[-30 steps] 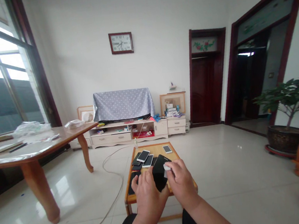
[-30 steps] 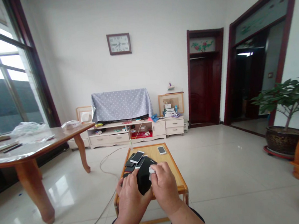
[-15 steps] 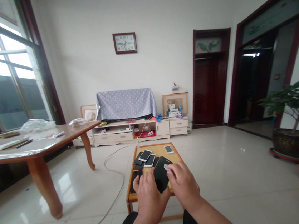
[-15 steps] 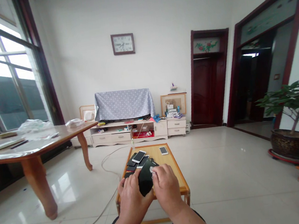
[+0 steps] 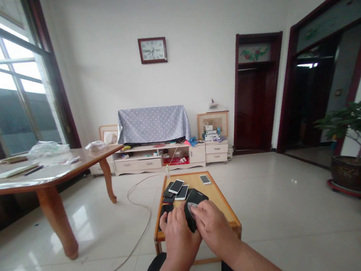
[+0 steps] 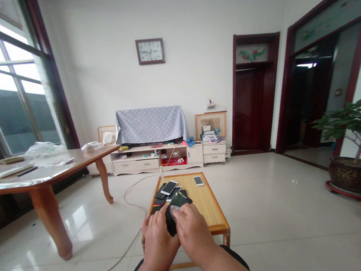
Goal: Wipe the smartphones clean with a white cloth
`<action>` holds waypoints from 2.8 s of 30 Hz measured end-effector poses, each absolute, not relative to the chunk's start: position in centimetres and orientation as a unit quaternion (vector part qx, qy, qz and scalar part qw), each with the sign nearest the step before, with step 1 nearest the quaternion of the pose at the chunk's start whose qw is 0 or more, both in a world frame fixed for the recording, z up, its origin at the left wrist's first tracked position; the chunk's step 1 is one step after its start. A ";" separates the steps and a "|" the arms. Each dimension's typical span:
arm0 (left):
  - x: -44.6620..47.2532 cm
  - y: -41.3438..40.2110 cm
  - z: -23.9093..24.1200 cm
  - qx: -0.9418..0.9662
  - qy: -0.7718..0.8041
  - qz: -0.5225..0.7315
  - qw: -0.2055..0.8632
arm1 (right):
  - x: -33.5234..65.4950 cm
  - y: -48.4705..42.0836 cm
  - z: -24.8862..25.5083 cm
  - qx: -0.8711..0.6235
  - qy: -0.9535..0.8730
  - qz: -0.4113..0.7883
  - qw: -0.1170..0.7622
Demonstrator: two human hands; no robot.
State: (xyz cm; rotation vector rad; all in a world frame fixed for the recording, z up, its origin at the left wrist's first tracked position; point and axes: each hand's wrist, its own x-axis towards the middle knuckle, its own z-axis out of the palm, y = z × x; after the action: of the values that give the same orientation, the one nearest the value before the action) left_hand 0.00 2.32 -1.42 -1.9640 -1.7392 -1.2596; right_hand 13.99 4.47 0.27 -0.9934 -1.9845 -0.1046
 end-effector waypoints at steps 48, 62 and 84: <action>-4.3 1.9 -3.1 -0.624 -0.598 -0.488 0.121 | 11.0 3.3 1.2 -0.392 -0.824 -0.016 0.409; -4.3 2.0 -3.8 -0.640 -0.589 -0.475 0.137 | 11.1 3.8 2.3 -0.450 -0.788 -0.038 0.420; -3.6 3.0 -1.9 -0.587 -0.509 -0.549 -0.309 | 12.9 5.2 3.1 -0.342 -0.549 0.466 0.604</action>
State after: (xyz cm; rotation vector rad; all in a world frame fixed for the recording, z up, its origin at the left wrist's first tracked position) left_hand -3.56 2.97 -1.89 -2.3257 -2.0187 -2.1755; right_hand 12.95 5.17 3.14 -0.7925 -1.2708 1.0780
